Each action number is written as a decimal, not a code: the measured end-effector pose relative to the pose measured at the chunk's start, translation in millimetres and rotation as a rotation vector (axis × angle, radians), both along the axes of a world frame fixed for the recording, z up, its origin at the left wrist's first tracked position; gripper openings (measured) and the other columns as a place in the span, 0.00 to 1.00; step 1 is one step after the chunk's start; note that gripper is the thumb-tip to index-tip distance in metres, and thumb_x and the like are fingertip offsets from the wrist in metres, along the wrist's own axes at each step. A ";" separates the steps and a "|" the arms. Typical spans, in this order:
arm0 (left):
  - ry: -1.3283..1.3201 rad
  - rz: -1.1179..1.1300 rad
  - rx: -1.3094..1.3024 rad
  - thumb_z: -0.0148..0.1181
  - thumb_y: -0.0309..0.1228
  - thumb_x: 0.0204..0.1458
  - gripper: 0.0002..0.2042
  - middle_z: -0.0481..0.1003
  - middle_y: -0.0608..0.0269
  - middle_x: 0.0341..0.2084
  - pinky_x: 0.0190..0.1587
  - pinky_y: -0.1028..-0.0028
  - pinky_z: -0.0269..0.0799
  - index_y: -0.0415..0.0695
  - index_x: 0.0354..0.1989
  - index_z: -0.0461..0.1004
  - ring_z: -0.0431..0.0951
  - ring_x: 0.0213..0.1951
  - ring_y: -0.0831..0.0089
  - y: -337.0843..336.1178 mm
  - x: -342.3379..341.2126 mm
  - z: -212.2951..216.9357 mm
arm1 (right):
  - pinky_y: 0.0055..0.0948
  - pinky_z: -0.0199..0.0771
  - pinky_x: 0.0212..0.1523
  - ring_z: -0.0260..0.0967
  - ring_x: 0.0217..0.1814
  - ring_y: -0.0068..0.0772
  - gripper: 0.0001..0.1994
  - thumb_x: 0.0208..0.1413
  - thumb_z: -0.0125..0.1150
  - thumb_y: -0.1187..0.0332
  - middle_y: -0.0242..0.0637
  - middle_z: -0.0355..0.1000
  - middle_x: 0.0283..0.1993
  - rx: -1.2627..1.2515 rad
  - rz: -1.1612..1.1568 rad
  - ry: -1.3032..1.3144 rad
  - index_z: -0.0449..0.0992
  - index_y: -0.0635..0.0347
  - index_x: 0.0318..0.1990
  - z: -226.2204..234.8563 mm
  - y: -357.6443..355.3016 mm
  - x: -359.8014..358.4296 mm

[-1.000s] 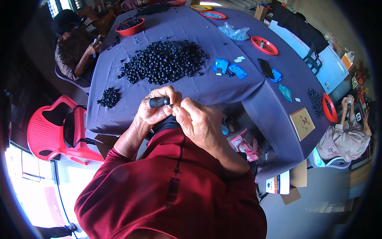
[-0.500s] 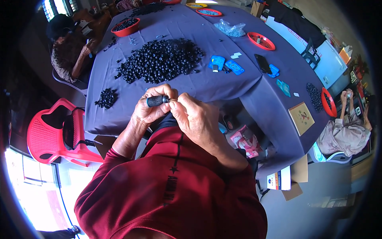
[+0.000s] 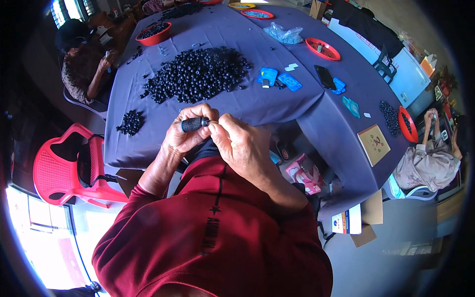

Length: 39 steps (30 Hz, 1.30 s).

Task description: The person assembles small black plastic components by hand at a table.

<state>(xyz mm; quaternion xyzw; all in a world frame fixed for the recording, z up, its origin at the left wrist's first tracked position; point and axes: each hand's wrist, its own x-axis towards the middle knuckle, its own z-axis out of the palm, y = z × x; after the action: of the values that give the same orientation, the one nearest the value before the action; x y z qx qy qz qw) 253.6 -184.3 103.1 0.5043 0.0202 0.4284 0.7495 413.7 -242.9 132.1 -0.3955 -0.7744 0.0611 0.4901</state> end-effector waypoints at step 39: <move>1.290 1.589 1.045 0.54 0.23 0.40 0.03 0.68 0.56 0.21 0.30 0.59 0.62 0.43 0.23 0.67 0.69 0.26 0.56 50.9 -147.3 -79.8 | 0.33 0.65 0.18 0.68 0.18 0.40 0.07 0.50 0.57 0.68 0.38 0.67 0.17 -0.033 0.097 0.026 0.68 0.59 0.25 -1.0 1.5 -9.1</move>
<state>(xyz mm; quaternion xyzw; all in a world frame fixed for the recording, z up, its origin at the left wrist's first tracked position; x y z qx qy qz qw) 106.3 -133.4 23.3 0.7241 0.5325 0.3982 -0.1831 404.6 -241.4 131.1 -0.3646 -0.7850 0.1029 0.4901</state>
